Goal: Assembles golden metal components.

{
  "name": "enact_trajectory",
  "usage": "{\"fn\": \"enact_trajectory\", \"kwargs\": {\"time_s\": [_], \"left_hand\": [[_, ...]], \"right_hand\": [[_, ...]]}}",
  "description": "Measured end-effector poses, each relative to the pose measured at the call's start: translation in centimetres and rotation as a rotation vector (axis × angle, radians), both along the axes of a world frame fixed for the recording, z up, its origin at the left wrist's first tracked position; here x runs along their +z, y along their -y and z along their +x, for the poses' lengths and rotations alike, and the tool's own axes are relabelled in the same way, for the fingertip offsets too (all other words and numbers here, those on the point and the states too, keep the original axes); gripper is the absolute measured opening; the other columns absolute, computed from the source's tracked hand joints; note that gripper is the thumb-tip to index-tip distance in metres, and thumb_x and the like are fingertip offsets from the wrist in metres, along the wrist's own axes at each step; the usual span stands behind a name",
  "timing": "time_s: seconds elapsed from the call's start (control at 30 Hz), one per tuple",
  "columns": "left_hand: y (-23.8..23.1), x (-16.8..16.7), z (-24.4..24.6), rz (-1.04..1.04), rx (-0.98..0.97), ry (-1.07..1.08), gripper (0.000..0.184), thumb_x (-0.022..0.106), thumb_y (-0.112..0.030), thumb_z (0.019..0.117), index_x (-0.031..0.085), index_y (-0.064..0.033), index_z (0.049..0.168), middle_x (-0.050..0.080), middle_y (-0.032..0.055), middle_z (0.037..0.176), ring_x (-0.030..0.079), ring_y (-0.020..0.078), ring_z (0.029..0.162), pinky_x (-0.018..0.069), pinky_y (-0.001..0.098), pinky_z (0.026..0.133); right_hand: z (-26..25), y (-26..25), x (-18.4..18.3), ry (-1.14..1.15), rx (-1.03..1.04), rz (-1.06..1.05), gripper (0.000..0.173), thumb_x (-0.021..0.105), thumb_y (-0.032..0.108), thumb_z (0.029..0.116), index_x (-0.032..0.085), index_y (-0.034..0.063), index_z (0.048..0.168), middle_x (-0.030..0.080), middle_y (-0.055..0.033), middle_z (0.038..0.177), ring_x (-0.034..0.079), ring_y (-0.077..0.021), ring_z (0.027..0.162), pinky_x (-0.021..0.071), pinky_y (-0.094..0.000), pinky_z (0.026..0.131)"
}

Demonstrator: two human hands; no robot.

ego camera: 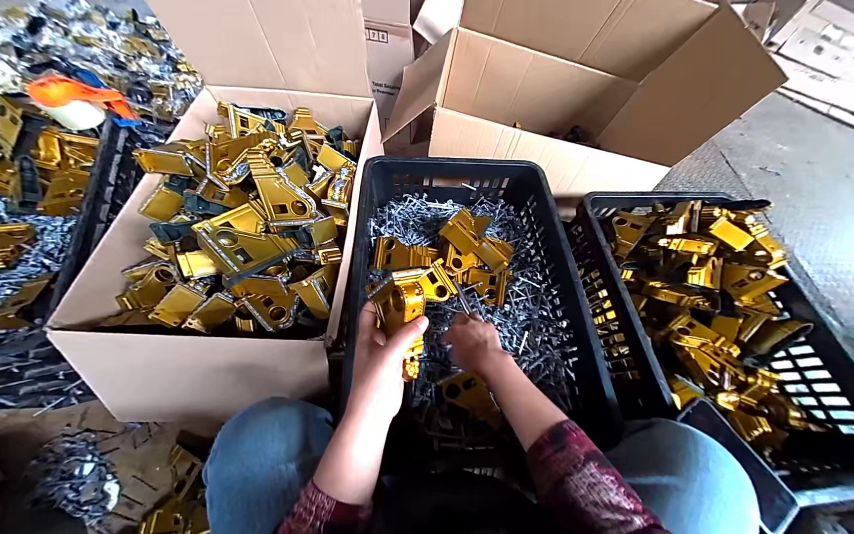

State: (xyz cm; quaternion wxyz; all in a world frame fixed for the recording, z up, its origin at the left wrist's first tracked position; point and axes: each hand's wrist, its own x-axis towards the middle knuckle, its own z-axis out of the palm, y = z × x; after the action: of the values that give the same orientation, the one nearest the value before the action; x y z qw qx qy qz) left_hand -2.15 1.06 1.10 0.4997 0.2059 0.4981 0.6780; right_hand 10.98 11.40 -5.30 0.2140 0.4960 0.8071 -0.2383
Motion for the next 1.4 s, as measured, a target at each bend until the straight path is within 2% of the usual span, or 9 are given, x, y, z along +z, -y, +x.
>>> {"fn": "enact_trajectory", "kwargs": {"time_s": [0.17,0.33,0.5,0.6,0.77,0.9,1.0,1.23,1.4], "left_hand": [[0.0,0.1,-0.2,0.014,0.040,-0.014,0.065,0.070,-0.003,0.0874,0.040,-0.0089,0.144,0.063,0.0131,0.118,0.068,0.0190,0.090,0.0594,0.0316,0.071],[-0.1,0.3,0.5,0.015,0.016,-0.009,0.063,0.071,-0.003,0.0865,0.041,-0.0087,0.142,0.063,0.0124,0.117,0.068,0.0182,0.090,0.0594,0.0309,0.071],[0.0,0.1,0.6,-0.004,0.010,-0.022,0.065,0.072,-0.004,0.0865,0.041,-0.0092,0.144,0.063,0.0128,0.119,0.068,0.0190,0.092,0.0592,0.0312,0.072],[0.2,-0.1,0.6,-0.003,0.019,-0.025,0.066,0.072,-0.005,0.0864,0.040,-0.0096,0.144,0.062,0.0129,0.118,0.068,0.0190,0.090,0.0587,0.0308,0.070],[0.1,-0.1,0.4,-0.063,0.047,0.079,0.061,0.070,-0.009,0.0940,0.038,-0.0153,0.146,0.062,0.0114,0.106,0.064,0.0161,0.076,0.0549,0.0273,0.060],[-0.1,0.1,0.9,-0.104,-0.022,0.244,0.056,0.063,-0.008,0.0991,0.034,-0.0137,0.147,0.061,0.0106,0.100,0.064,0.0158,0.074,0.0561,0.0272,0.061],[0.2,-0.4,2.1,0.000,-0.167,0.175,0.072,0.070,-0.002,0.0901,0.029,-0.0113,0.149,0.061,0.0124,0.112,0.066,0.0178,0.084,0.0590,0.0292,0.070],[0.4,-1.0,2.7,-0.031,-0.270,0.374,0.039,0.051,-0.014,0.1056,0.036,-0.0091,0.141,0.063,0.0116,0.098,0.067,0.0179,0.078,0.0602,0.0310,0.071],[0.5,-1.8,2.7,0.093,-0.391,0.273,0.092,0.086,-0.018,0.0791,0.023,-0.0070,0.146,0.063,0.0114,0.106,0.068,0.0188,0.085,0.0610,0.0334,0.077]], "right_hand": [[2.3,0.5,-1.9,0.024,0.101,-0.111,0.046,0.056,0.039,0.1026,0.062,0.0127,0.140,0.059,-0.0224,0.141,0.056,-0.0445,0.131,0.0457,-0.0688,0.101],[4.5,0.8,-0.7,-0.113,0.029,-0.133,0.045,0.053,0.020,0.1026,0.057,0.0225,0.148,0.064,-0.0164,0.137,0.058,-0.0388,0.130,0.0437,-0.0633,0.107],[2.2,4.4,0.3,-0.082,0.167,0.064,0.046,0.073,0.042,0.0885,0.071,0.0243,0.131,0.058,-0.0177,0.139,0.041,-0.0447,0.137,0.0303,-0.0700,0.106],[1.3,6.0,-2.1,-0.105,0.216,0.127,0.034,0.064,0.038,0.0970,0.076,0.0152,0.120,0.065,-0.0159,0.131,0.045,-0.0426,0.136,0.0295,-0.0692,0.108],[3.5,4.1,0.9,-0.603,-0.113,0.190,0.025,0.063,0.025,0.0982,0.078,0.0103,0.112,0.075,-0.0119,0.109,0.066,-0.0312,0.113,0.0465,-0.0562,0.100],[5.2,3.4,5.8,-1.273,-0.437,0.048,0.010,0.060,0.008,0.0964,0.069,0.0029,0.098,0.070,0.0010,0.076,0.066,-0.0054,0.065,0.0578,-0.0246,0.065],[5.5,4.7,7.8,-1.510,-0.481,-0.093,0.013,0.058,0.003,0.0976,0.071,0.0023,0.101,0.070,0.0003,0.074,0.066,-0.0067,0.062,0.0587,-0.0239,0.062],[6.2,5.6,7.2,-1.705,-0.413,-0.384,0.015,0.062,-0.002,0.0977,0.074,0.0007,0.106,0.076,-0.0041,0.080,0.073,-0.0118,0.069,0.0638,-0.0290,0.070],[5.9,5.6,7.1,-1.624,-0.515,-0.290,0.008,0.066,0.000,0.0951,0.073,0.0010,0.090,0.073,-0.0021,0.069,0.068,-0.0083,0.057,0.0598,-0.0241,0.057]]}}
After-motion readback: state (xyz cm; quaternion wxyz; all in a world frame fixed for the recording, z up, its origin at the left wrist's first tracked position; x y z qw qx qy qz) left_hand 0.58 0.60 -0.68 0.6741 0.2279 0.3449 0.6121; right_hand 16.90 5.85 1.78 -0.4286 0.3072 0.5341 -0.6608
